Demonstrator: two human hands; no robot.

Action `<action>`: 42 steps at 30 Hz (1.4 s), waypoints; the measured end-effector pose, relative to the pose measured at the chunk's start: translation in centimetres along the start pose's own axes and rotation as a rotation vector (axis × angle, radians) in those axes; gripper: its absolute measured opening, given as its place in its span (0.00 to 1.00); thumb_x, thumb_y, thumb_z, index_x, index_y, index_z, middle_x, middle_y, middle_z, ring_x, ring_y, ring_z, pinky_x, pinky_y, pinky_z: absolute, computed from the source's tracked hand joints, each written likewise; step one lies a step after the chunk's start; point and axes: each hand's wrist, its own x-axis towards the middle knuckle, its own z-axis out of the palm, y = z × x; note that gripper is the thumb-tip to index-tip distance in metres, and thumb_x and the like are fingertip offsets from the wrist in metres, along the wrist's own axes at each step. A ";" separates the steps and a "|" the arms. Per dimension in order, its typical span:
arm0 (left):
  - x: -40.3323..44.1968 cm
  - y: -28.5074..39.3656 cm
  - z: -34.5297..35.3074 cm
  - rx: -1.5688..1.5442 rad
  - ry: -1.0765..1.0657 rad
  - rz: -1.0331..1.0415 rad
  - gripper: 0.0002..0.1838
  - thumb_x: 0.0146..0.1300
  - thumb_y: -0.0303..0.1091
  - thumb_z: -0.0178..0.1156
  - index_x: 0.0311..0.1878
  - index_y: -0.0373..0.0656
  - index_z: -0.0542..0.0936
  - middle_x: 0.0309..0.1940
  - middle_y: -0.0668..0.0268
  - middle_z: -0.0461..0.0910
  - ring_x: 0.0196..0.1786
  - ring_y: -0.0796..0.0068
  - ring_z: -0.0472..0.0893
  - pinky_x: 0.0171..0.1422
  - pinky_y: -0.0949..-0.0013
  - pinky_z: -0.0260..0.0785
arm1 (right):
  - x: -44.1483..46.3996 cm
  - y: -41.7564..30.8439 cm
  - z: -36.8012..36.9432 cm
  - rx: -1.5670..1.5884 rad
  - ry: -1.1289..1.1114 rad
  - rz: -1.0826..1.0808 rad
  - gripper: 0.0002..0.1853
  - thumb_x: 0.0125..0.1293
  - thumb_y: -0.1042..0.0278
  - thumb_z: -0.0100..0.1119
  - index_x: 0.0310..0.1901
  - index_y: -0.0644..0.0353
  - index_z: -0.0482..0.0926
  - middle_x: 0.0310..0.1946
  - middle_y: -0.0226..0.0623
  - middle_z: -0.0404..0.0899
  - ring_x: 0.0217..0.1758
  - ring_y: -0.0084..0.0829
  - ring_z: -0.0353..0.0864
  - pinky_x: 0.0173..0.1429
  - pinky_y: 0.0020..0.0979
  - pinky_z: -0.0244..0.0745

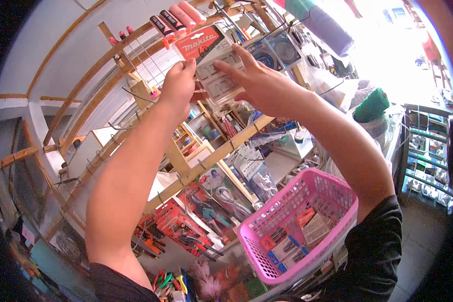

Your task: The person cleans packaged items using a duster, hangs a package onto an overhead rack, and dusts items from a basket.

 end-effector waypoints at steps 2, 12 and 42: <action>0.7 -0.1 0.2 -0.007 0.027 0.012 0.12 0.64 0.42 0.44 0.44 0.46 0.70 0.38 0.69 0.73 0.36 0.72 0.75 0.41 0.64 0.69 | 0.6 0.3 0.4 -0.042 0.016 -0.004 0.35 0.55 0.70 0.56 0.63 0.45 0.51 0.62 0.58 0.42 0.57 0.52 0.63 0.57 0.39 0.65; 2.6 0.0 -0.6 -0.074 0.060 -0.070 0.15 0.63 0.44 0.45 0.44 0.45 0.69 0.38 0.62 0.73 0.36 0.65 0.75 0.35 0.54 0.70 | 1.9 0.6 -0.6 -0.160 -0.049 -0.206 0.33 0.58 0.67 0.52 0.63 0.47 0.49 0.61 0.57 0.48 0.52 0.52 0.68 0.56 0.39 0.66; 3.2 -6.1 -2.4 -0.163 -0.118 -0.151 0.17 0.66 0.42 0.39 0.49 0.40 0.64 0.36 0.60 0.74 0.34 0.68 0.77 0.34 0.67 0.73 | 4.0 -1.9 5.7 0.102 -0.083 0.370 0.49 0.37 0.33 0.61 0.61 0.47 0.56 0.61 0.56 0.47 0.55 0.60 0.63 0.57 0.44 0.63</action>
